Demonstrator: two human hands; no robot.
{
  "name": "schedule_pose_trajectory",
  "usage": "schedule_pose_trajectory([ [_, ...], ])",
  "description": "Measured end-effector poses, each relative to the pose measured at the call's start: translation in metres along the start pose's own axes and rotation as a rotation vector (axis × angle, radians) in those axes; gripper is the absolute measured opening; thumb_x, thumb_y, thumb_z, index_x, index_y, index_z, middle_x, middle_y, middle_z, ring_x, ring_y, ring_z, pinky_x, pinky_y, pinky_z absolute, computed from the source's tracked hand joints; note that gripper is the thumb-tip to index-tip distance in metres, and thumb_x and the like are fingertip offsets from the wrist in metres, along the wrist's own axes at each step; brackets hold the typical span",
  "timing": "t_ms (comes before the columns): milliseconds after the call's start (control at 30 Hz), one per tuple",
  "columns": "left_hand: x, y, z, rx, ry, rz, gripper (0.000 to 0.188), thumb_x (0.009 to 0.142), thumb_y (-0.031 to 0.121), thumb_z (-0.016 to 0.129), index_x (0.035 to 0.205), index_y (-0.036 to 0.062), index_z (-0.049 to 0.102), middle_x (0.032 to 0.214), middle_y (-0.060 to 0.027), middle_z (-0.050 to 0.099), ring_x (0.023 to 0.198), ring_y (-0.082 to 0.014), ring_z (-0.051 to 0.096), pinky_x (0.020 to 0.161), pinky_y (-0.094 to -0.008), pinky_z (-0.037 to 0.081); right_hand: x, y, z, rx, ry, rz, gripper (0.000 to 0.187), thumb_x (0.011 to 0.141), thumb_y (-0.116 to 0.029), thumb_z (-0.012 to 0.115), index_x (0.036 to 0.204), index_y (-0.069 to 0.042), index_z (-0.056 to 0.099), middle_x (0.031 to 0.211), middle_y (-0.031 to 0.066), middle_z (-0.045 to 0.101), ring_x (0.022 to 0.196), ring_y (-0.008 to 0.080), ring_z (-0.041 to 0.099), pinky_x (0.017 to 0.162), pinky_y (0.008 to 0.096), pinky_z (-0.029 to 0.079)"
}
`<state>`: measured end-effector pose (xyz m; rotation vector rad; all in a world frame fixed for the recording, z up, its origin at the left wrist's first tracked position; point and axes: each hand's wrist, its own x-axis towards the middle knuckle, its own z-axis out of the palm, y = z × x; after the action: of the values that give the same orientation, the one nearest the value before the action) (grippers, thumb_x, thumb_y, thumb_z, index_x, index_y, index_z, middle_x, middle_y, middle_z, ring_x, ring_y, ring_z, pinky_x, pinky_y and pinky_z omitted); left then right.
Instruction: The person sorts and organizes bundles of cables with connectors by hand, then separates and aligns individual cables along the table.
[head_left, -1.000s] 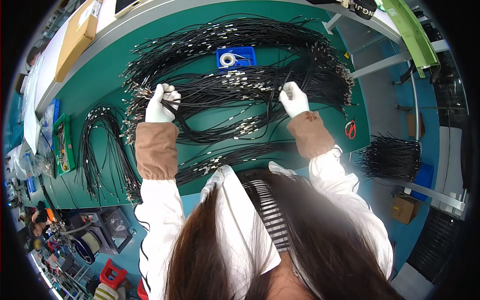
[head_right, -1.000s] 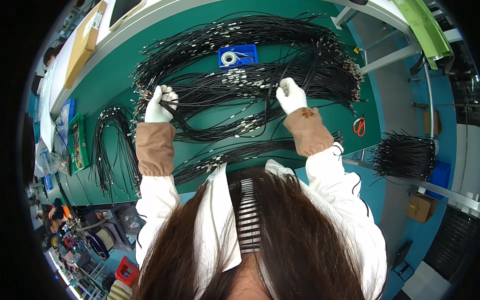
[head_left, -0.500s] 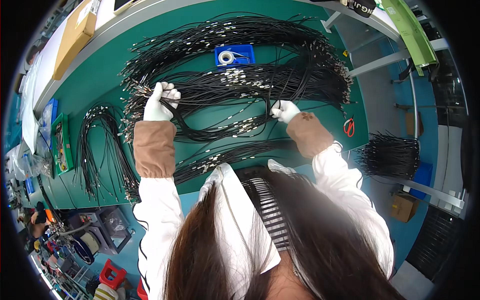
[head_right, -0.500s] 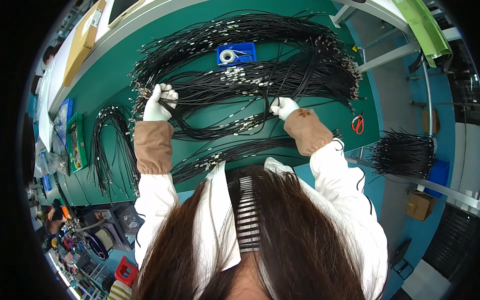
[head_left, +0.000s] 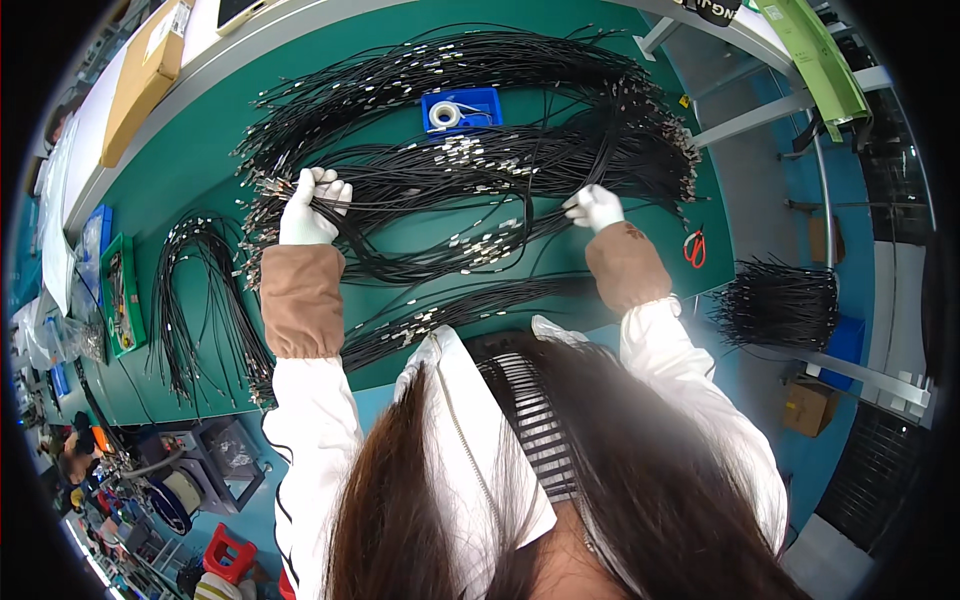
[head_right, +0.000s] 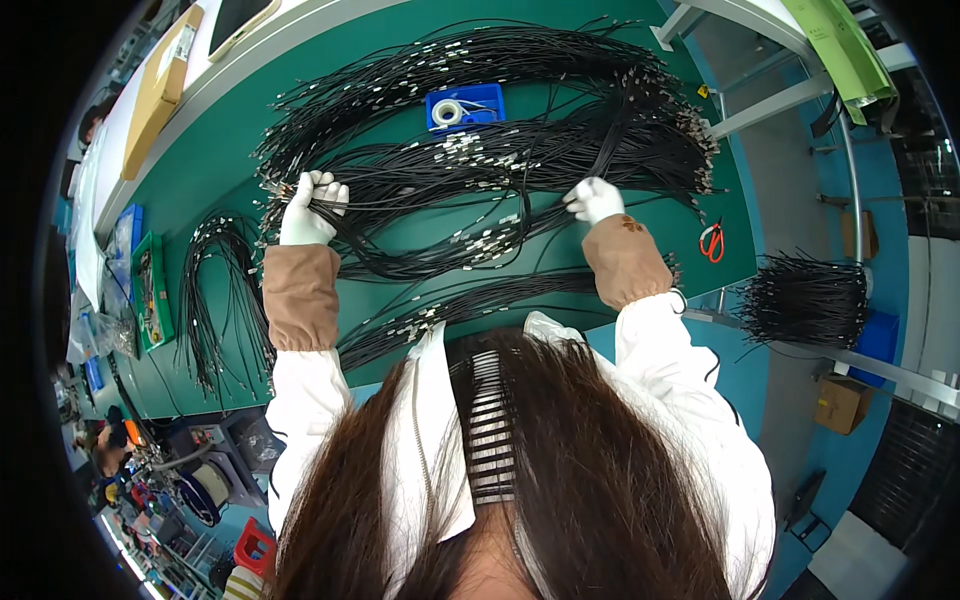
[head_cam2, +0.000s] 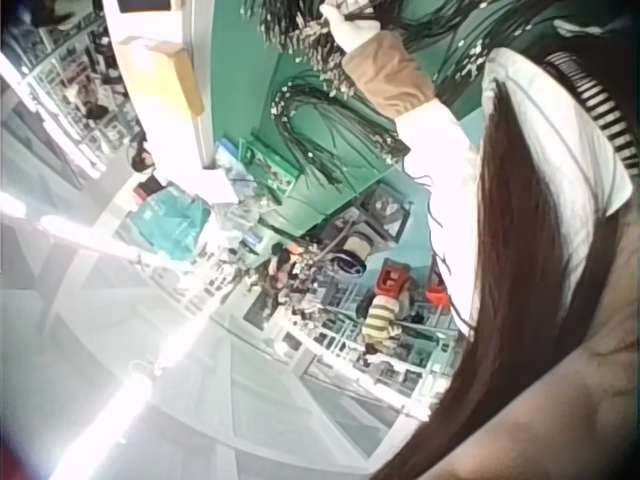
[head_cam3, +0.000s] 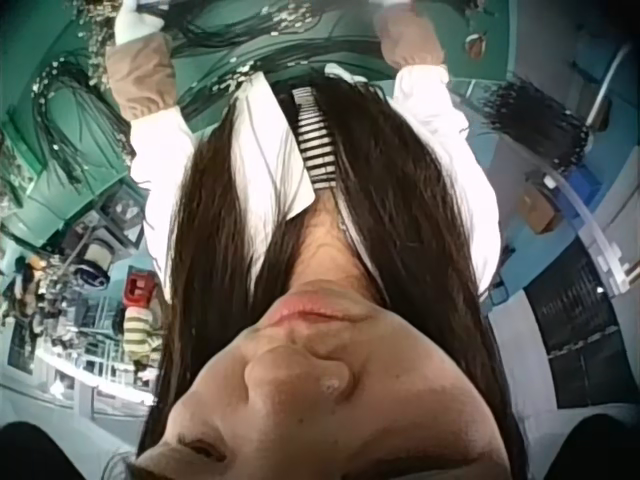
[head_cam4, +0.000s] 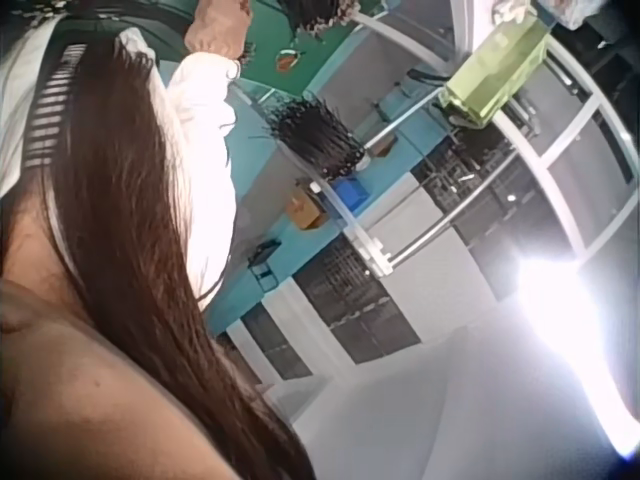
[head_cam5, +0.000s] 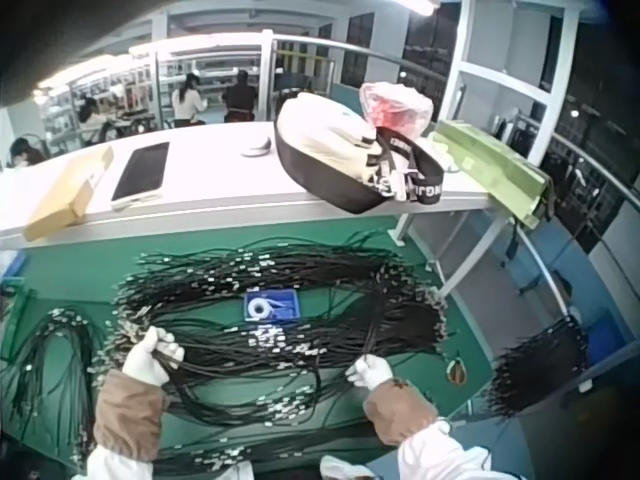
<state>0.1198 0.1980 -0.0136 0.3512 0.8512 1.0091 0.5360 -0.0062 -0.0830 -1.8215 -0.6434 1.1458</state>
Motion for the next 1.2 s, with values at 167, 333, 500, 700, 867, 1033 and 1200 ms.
schedule_pose_trajectory([
  [167,-0.003,-0.001,0.008,-0.019,-0.002,0.001,0.022,0.091,0.028,0.056,0.092,0.006,0.057,0.087,-0.0077,0.059,0.074,-0.0194,0.056,0.079,-0.0372,0.05,-0.005,-0.001,-0.006,0.005,-0.158,0.051,0.019,0.094,-0.024,0.05,0.089,-0.007,0.058,0.089,0.0057,0.067,0.065,0.0115,0.06,0.057,0.0244,0.048],
  [333,0.001,0.001,-0.002,-0.059,-0.193,0.014,0.022,0.091,0.028,0.056,0.09,0.0062,0.056,0.084,-0.0075,0.058,0.065,-0.0165,0.05,0.066,-0.0322,0.046,0.002,0.004,-0.013,0.379,0.209,0.009,0.019,0.093,-0.023,0.052,0.092,-0.006,0.059,0.081,0.0061,0.064,0.062,0.0149,0.061,0.056,0.0286,0.052],
  [500,0.0,0.001,0.002,-0.057,-0.18,0.014,0.022,0.092,0.029,0.055,0.089,0.0069,0.056,0.08,-0.005,0.054,0.059,-0.013,0.042,0.059,-0.0285,0.039,0.003,0.013,-0.037,0.593,0.09,-0.053,0.021,0.093,-0.024,0.053,0.095,-0.004,0.059,0.084,0.0101,0.063,0.069,0.0215,0.064,0.062,0.0353,0.055],
  [700,0.001,0.003,-0.005,-0.029,-0.215,0.018,0.023,0.092,0.03,0.054,0.089,0.0073,0.054,0.077,-0.0029,0.05,0.055,-0.0106,0.035,0.055,-0.0268,0.033,0.006,0.022,-0.076,0.542,0.297,-0.065,0.022,0.093,-0.026,0.053,0.097,-0.005,0.059,0.086,0.008,0.063,0.069,0.0188,0.063,0.063,0.0329,0.054],
  [867,0.002,0.002,-0.006,-0.025,-0.211,0.025,0.023,0.092,0.03,0.054,0.089,0.0072,0.054,0.077,-0.0025,0.05,0.054,-0.0103,0.035,0.054,-0.0267,0.033,-0.005,-0.007,-0.077,0.35,0.189,-0.103,0.022,0.092,-0.024,0.055,0.093,-0.002,0.06,0.083,0.0089,0.063,0.064,0.0176,0.063,0.057,0.029,0.053],
  [1033,0.002,0.002,-0.006,-0.009,-0.211,0.026,0.023,0.092,0.03,0.054,0.088,0.0072,0.054,0.076,-0.0025,0.05,0.055,-0.01,0.034,0.055,-0.0262,0.033,-0.009,-0.021,-0.058,-0.161,-0.142,-0.033,0.02,0.09,-0.019,0.056,0.094,-0.001,0.063,0.078,0.0061,0.064,0.061,0.0129,0.062,0.055,0.0256,0.052],
  [1200,0.002,-0.001,-0.004,0.007,-0.199,0.025,0.023,0.093,0.03,0.054,0.088,0.0078,0.054,0.076,-0.0024,0.05,0.054,-0.0097,0.034,0.055,-0.0261,0.033,0.003,-0.023,-0.032,0.071,0.017,0.147,0.02,0.088,-0.017,0.057,0.088,0.002,0.061,0.073,0.011,0.063,0.053,0.0214,0.06,0.051,0.031,0.053],
])
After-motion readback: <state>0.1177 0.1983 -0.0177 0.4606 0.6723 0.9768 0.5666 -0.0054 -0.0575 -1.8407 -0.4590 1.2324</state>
